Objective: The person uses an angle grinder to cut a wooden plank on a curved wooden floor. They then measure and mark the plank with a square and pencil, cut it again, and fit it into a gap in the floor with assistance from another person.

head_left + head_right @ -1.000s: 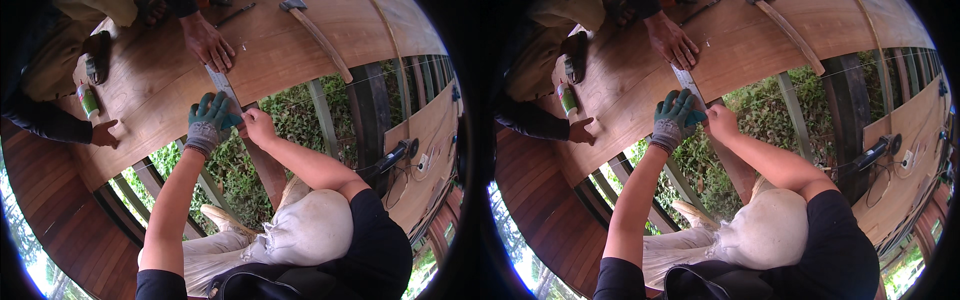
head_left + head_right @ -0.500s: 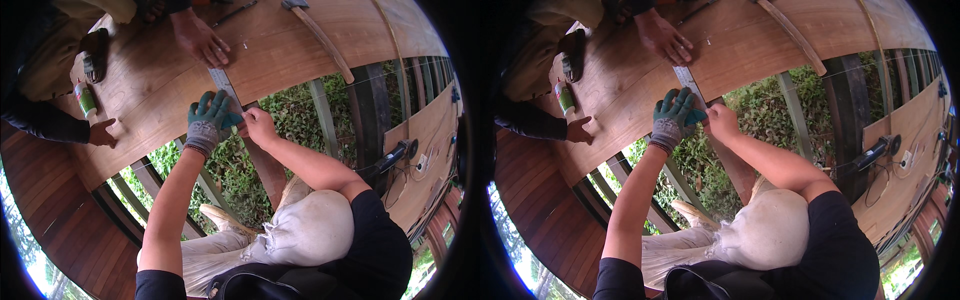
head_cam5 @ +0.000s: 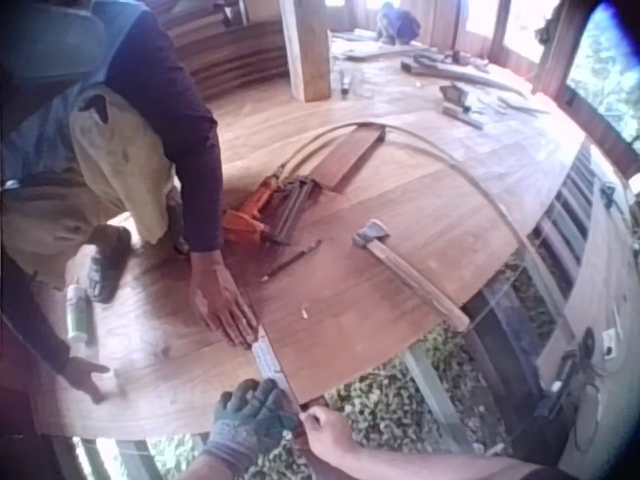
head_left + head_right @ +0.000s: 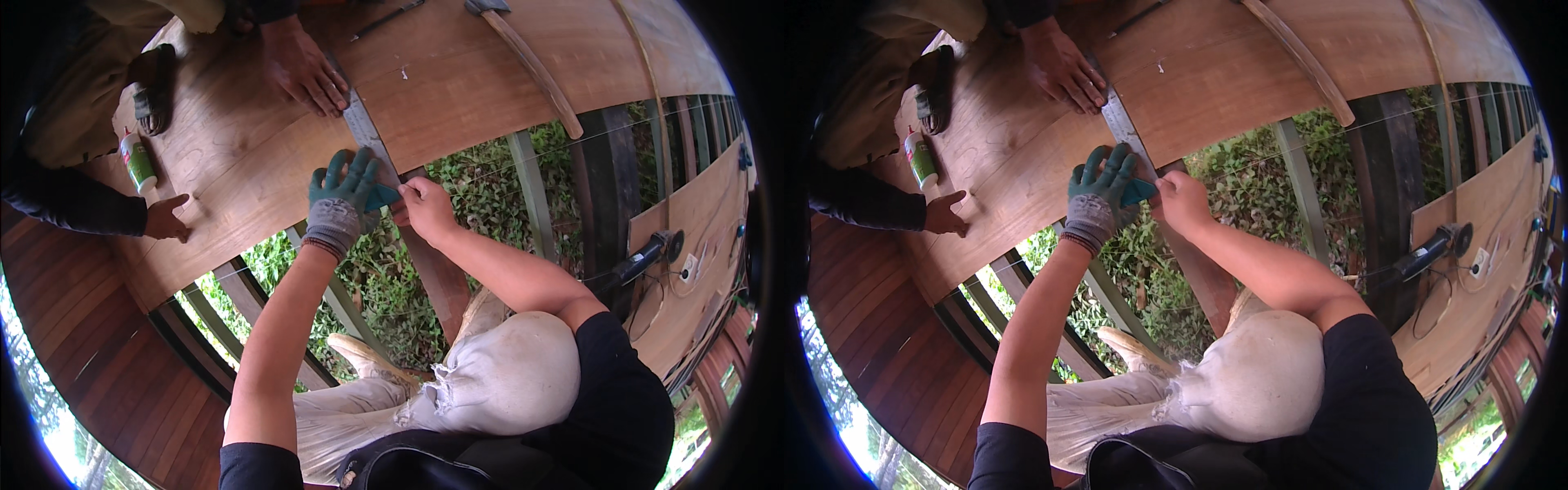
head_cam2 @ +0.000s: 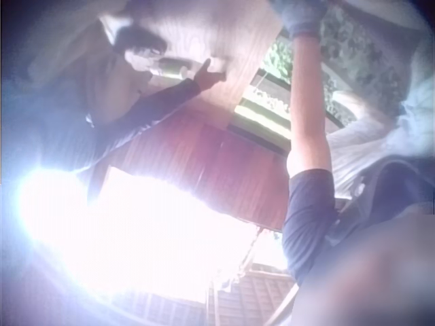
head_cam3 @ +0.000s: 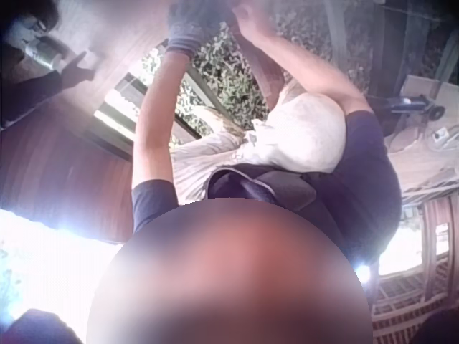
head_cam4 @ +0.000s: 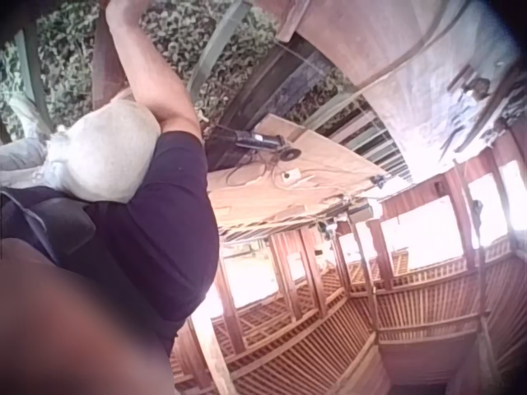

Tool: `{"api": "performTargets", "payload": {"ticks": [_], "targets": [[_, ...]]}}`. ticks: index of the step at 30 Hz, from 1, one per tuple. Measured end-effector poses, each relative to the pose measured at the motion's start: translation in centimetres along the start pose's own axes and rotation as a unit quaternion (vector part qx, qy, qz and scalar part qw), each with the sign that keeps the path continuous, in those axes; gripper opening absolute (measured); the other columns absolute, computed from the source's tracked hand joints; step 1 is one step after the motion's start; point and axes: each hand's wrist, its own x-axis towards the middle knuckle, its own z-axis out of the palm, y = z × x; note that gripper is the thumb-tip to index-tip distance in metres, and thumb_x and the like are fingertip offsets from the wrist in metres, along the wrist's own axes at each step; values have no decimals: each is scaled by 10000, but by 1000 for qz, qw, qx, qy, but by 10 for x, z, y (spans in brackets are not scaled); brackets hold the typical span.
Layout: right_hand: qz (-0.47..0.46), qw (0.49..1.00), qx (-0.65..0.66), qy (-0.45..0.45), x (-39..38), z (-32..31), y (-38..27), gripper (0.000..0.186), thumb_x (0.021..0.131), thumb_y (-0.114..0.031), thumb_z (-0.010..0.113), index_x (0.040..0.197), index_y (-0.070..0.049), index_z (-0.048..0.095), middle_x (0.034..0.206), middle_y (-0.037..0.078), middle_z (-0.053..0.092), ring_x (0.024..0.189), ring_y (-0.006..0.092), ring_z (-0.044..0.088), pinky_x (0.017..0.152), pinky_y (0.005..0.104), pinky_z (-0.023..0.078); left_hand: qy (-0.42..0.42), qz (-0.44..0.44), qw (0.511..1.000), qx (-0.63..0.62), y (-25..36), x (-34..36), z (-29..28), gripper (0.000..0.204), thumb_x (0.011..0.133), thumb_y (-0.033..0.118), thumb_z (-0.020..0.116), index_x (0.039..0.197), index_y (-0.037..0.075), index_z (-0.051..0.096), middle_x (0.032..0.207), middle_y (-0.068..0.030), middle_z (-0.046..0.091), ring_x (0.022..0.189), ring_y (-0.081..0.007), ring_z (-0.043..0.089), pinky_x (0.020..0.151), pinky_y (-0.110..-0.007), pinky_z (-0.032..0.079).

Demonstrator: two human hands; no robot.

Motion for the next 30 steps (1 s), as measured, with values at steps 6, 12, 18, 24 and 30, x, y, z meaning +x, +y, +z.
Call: {"api": "performTargets", "payload": {"ticks": [6, 12, 18, 24, 30], "targets": [[-24, 999, -34, -16, 4, -3, 5, 180, 1060, -134, 562, 1010, 30, 619, 829, 117, 694, 621, 187, 711, 556, 311, 603, -6, -1, 1000, 3, 2, 1, -2, 995, 594, 342, 870, 1497, 196, 476, 1599, -32, 425, 1432, -313, 404, 1073, -537, 409], [-29, 998, -57, -9, 2, -3, 1, 186, 1060, -142, 565, 1005, 24, 628, 826, 113, 699, 618, 181, 710, 556, 308, 602, -8, 1, 1000, 10, 2, 2, -3, 946, 624, 353, 884, 1471, 224, 484, 1584, -9, 442, 1423, -279, 406, 1058, -544, 422], [1, 1000, -31, -2, -2, -1, -7, 193, 1058, -144, 569, 986, 26, 627, 821, 113, 698, 614, 188, 710, 549, 311, 602, -24, 5, 999, 24, 1, 4, -4, 989, 591, 340, 878, 1487, 196, 485, 1592, -25, 433, 1418, -305, 416, 1044, -509, 438], [20, 1000, -12, -1, -3, 0, -12, 198, 1055, -144, 570, 974, 26, 628, 817, 112, 698, 600, 191, 707, 532, 314, 596, -37, 2, 999, 29, 4, 6, -10, 953, 632, 336, 874, 1486, 183, 481, 1592, -32, 432, 1423, -310, 411, 1048, -508, 455], [11, 999, -29, 11, -1, -1, -11, 210, 1034, -141, 587, 952, 38, 659, 783, 137, 722, 631, 218, 729, 563, 340, 612, -75, -9, 996, 41, 8, 9, -15, 960, 666, 331, 870, 1512, 172, 445, 1605, -41, 408, 1436, -330, 392, 1062, -509, 474]]}}
